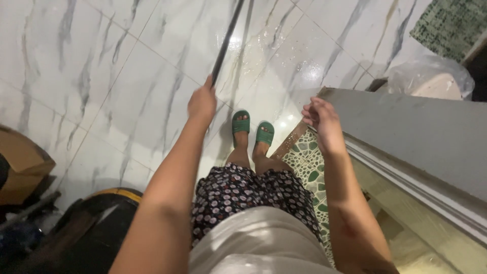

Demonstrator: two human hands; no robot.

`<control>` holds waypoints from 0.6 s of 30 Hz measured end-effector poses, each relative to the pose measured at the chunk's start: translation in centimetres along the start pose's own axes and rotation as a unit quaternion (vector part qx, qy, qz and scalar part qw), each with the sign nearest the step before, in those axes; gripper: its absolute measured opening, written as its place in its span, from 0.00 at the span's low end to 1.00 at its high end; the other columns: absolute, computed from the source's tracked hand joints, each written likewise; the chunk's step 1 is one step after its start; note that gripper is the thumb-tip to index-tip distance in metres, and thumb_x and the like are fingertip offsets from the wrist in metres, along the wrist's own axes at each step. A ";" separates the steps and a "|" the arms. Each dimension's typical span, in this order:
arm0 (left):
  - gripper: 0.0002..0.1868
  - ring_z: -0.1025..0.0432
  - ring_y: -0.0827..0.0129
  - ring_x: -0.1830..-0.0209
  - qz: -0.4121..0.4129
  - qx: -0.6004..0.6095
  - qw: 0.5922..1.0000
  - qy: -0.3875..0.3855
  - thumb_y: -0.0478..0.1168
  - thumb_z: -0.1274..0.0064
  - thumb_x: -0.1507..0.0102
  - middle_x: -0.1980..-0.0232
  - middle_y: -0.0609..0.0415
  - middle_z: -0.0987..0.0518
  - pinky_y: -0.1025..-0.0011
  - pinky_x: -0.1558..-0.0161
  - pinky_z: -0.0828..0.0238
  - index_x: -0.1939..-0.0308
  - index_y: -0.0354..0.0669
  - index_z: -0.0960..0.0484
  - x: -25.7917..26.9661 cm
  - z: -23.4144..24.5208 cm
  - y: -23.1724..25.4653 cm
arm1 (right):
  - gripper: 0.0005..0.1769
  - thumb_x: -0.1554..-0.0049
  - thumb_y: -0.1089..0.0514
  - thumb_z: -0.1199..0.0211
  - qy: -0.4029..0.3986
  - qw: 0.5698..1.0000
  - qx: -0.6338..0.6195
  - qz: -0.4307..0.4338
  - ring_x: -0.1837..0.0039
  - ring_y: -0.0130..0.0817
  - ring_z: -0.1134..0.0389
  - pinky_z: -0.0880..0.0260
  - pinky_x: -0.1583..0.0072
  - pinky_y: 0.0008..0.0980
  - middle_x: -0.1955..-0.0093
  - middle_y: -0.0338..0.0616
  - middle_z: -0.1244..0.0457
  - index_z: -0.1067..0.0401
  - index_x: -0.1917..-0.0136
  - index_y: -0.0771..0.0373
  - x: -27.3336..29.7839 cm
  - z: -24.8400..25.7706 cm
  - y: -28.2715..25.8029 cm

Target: Cleaning water off the bathroom and hallway floors using a squeegee.

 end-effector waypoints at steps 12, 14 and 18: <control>0.21 0.23 0.42 0.47 -0.002 0.004 0.999 -0.050 0.47 0.66 0.26 0.49 0.37 0.17 0.47 0.44 0.27 0.34 0.46 0.24 -8.2 -14.1 0.0 | 0.22 0.35 0.54 0.47 0.044 0.999 0.013 0.014 0.40 0.39 0.32 0.31 0.40 0.37 0.42 0.52 0.33 0.33 0.31 0.66 -2.2 0.0 2.2; 0.28 0.24 0.40 0.49 -0.035 -0.019 0.997 -0.060 0.46 0.58 0.35 0.51 0.36 0.18 0.47 0.48 0.27 0.30 0.43 0.32 -4.6 -15.3 -1.0 | 0.22 0.34 0.52 0.49 0.025 0.997 0.078 -0.006 0.39 0.37 0.31 0.30 0.39 0.35 0.41 0.49 0.32 0.32 0.31 0.62 -1.9 -1.5 2.0; 0.29 0.25 0.38 0.48 0.010 0.043 0.994 -0.100 0.50 0.62 0.30 0.49 0.35 0.20 0.45 0.48 0.29 0.24 0.55 0.38 2.7 -17.0 -1.8 | 0.25 0.36 0.47 0.46 -0.070 0.977 0.193 -0.051 0.43 0.36 0.32 0.30 0.43 0.37 0.43 0.46 0.32 0.35 0.29 0.58 -5.5 -2.5 12.0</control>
Point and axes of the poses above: each hand's wrist, its own x-axis away from the middle knuckle, its own z-axis out of the back of the hand, y = z × x, the point moved 3 cm from there along -x, towards the middle knuckle
